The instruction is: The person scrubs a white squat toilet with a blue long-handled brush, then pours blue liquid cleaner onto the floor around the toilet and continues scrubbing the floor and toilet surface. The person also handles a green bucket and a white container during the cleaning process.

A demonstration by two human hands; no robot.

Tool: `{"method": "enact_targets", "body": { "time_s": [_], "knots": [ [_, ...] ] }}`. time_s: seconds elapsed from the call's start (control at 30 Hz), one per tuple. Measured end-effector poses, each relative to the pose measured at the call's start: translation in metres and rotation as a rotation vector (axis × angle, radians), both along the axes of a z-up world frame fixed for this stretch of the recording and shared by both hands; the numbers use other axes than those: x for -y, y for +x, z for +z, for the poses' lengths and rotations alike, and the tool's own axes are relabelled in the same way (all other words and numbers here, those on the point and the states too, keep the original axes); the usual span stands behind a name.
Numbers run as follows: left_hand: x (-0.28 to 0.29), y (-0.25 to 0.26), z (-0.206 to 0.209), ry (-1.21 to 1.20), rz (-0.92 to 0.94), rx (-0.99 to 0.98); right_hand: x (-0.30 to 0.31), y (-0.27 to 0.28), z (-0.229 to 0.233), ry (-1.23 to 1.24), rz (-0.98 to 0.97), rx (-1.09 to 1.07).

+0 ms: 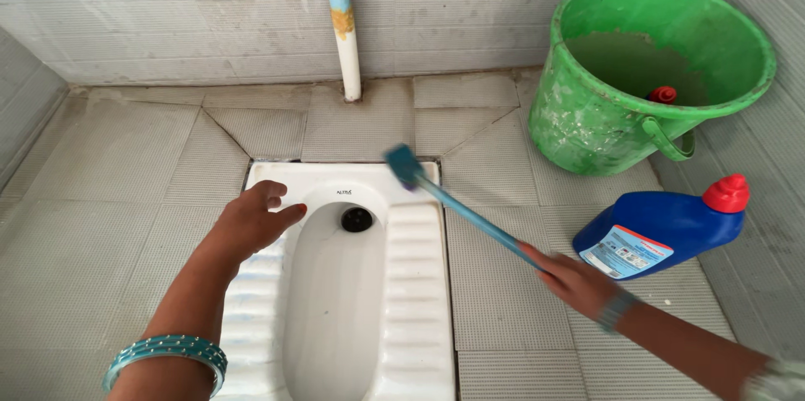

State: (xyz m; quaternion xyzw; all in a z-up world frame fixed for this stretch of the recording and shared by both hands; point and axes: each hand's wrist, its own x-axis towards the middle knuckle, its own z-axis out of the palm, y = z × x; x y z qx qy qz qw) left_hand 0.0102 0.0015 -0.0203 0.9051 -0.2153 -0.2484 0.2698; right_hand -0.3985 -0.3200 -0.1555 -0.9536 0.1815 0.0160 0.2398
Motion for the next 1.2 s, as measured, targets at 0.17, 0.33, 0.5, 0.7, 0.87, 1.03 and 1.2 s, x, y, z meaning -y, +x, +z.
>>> {"method": "enact_targets", "body": {
  "time_s": [0.17, 0.33, 0.5, 0.7, 0.87, 1.03, 1.2],
  "knots": [
    [-0.009, 0.005, -0.002, 0.002, 0.020, 0.004, 0.005, -0.063, 0.010, -0.131, 0.203, 0.400],
    [-0.006, 0.002, -0.002, 0.004, 0.017, 0.006, 0.007, 0.048, -0.010, -0.053, -0.004, -0.135],
    [-0.001, -0.001, -0.002, 0.059, 0.009, 0.027, 0.006, 0.071, -0.013, -0.111, 0.047, -0.134],
    [-0.009, 0.003, -0.004, 0.026, 0.015, 0.002, 0.019, -0.057, 0.015, -0.158, 0.278, 0.374],
    [-0.001, 0.001, -0.005, 0.037, 0.011, 0.007, 0.017, 0.016, -0.009, -0.026, 0.071, -0.083],
    [-0.002, -0.001, -0.008, 0.004, 0.000, 0.033, 0.003, 0.076, -0.019, -0.114, 0.093, -0.067],
    [-0.012, 0.007, -0.012, 0.008, 0.014, -0.007, 0.017, -0.028, 0.001, -0.034, 0.146, 0.153]
  ]
}}
